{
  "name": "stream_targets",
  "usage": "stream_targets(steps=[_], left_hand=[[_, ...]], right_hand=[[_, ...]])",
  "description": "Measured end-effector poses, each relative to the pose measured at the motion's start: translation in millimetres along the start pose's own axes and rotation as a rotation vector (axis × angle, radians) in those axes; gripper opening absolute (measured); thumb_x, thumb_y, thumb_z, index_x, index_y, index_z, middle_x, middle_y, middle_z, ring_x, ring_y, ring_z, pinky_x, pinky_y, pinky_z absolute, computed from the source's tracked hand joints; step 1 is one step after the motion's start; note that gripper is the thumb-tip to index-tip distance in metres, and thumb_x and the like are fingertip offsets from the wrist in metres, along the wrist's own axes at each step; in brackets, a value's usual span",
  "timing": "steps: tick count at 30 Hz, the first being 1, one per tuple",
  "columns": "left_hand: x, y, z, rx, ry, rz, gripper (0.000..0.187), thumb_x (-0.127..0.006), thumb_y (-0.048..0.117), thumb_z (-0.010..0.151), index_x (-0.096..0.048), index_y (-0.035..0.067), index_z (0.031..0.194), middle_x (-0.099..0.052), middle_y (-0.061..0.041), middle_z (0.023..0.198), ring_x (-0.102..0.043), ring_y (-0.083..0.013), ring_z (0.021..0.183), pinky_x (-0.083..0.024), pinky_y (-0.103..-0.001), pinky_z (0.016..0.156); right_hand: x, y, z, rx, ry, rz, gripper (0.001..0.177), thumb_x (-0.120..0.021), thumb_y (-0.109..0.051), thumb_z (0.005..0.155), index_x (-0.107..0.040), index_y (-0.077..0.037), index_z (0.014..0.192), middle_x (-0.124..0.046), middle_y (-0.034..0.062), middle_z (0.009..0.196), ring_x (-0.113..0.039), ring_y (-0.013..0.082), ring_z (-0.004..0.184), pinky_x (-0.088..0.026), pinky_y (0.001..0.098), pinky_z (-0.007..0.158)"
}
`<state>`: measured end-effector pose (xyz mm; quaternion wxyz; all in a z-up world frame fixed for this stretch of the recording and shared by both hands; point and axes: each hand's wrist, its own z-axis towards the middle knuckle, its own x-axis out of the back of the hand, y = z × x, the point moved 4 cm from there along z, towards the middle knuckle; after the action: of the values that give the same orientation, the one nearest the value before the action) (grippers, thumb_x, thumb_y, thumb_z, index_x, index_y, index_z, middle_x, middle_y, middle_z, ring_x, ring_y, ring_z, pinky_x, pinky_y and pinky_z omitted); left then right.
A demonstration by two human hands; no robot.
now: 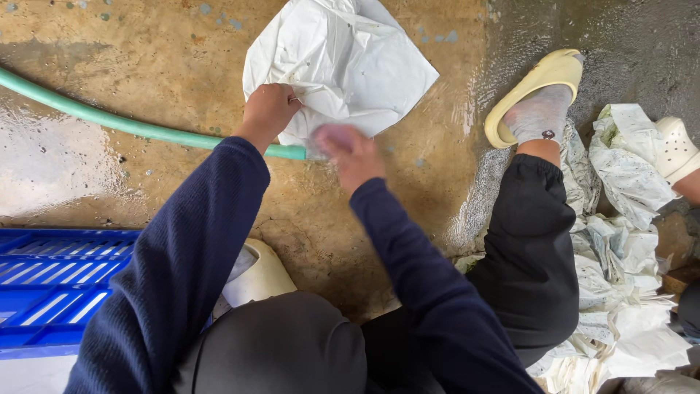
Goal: The person scrubs a white plastic bag on a wet concrete floor using a pink scrubber and water from a green hose. They repeatedly rub the bag, rinse it, and place it into a blue crate.
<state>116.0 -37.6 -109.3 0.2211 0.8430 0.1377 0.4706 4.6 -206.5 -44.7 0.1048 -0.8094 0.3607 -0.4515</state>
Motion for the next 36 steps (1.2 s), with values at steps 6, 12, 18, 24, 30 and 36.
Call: stream_targets(steps=[6, 12, 18, 24, 30, 36], left_hand=[[5.2, 13.3, -9.0, -0.014, -0.028, 0.012, 0.024, -0.056, 0.019, 0.089, -0.064, 0.006, 0.108, -0.065, -0.018, 0.087, -0.067, -0.0368, 0.079, -0.058, -0.044, 0.061], [0.5, 28.6, -2.2, 0.023, 0.029, 0.249, 0.027, -0.052, 0.022, 0.085, -0.062, 0.002, 0.099, -0.065, -0.015, 0.075, -0.067, -0.0330, 0.068, -0.052, -0.045, 0.053], [-18.5, 81.0, -41.0, -0.284, 0.572, 0.497, 0.036, -0.060, 0.036, 0.072, -0.061, 0.011, 0.099, -0.059, -0.006, 0.065, -0.061, -0.0258, 0.068, -0.040, -0.040, 0.065], [-35.5, 111.5, -53.2, -0.343, 0.363, 0.378, 0.067, -0.061, 0.035, 0.086, -0.036, 0.014, 0.145, -0.030, -0.021, 0.147, -0.022, -0.0371, 0.138, -0.013, -0.058, 0.109], [-83.5, 116.1, -71.5, -0.376, 0.175, 0.478, 0.057, -0.056, 0.049, 0.087, -0.049, 0.021, 0.136, -0.037, -0.006, 0.147, -0.020, -0.0269, 0.141, -0.006, -0.050, 0.115], [-103.5, 91.4, -121.6, -0.671, 0.172, 0.315, 0.044, -0.045, 0.050, 0.092, -0.056, 0.026, 0.127, -0.046, 0.002, 0.140, -0.029, -0.0228, 0.138, -0.014, -0.047, 0.116]], right_hand=[[-18.6, 44.0, 50.2, 0.416, 0.431, -0.348, 0.041, -0.063, -0.024, 0.080, -0.058, -0.043, 0.116, -0.039, -0.0015, 0.128, -0.049, 0.0322, 0.108, -0.047, 0.0422, 0.090], [22.7, -1.6, 7.4, -0.035, 0.041, 0.173, 0.043, -0.067, -0.044, 0.075, -0.057, -0.046, 0.117, -0.059, -0.0167, 0.118, -0.058, 0.0132, 0.110, -0.046, 0.0253, 0.095], [7.7, 42.7, 48.4, 0.028, 0.258, -0.285, 0.045, -0.064, -0.031, 0.083, -0.051, -0.035, 0.125, -0.049, 0.0021, 0.125, -0.050, 0.0280, 0.110, -0.046, 0.0351, 0.094], [-6.2, 45.6, -17.7, 0.124, -0.023, -0.213, 0.043, -0.055, -0.042, 0.082, -0.053, -0.027, 0.122, -0.053, -0.0022, 0.116, -0.045, 0.0215, 0.120, -0.038, 0.0348, 0.101], [91.6, 185.7, 18.7, -0.083, 0.414, -0.143, 0.059, -0.067, -0.039, 0.082, -0.046, -0.035, 0.137, -0.057, 0.0068, 0.126, -0.054, 0.0293, 0.115, -0.043, 0.0407, 0.098], [103.4, 106.2, -7.8, 0.410, 0.419, 0.006, 0.062, -0.073, -0.016, 0.078, -0.049, -0.019, 0.135, -0.050, 0.0161, 0.115, -0.051, 0.0370, 0.113, -0.044, 0.0424, 0.094]])
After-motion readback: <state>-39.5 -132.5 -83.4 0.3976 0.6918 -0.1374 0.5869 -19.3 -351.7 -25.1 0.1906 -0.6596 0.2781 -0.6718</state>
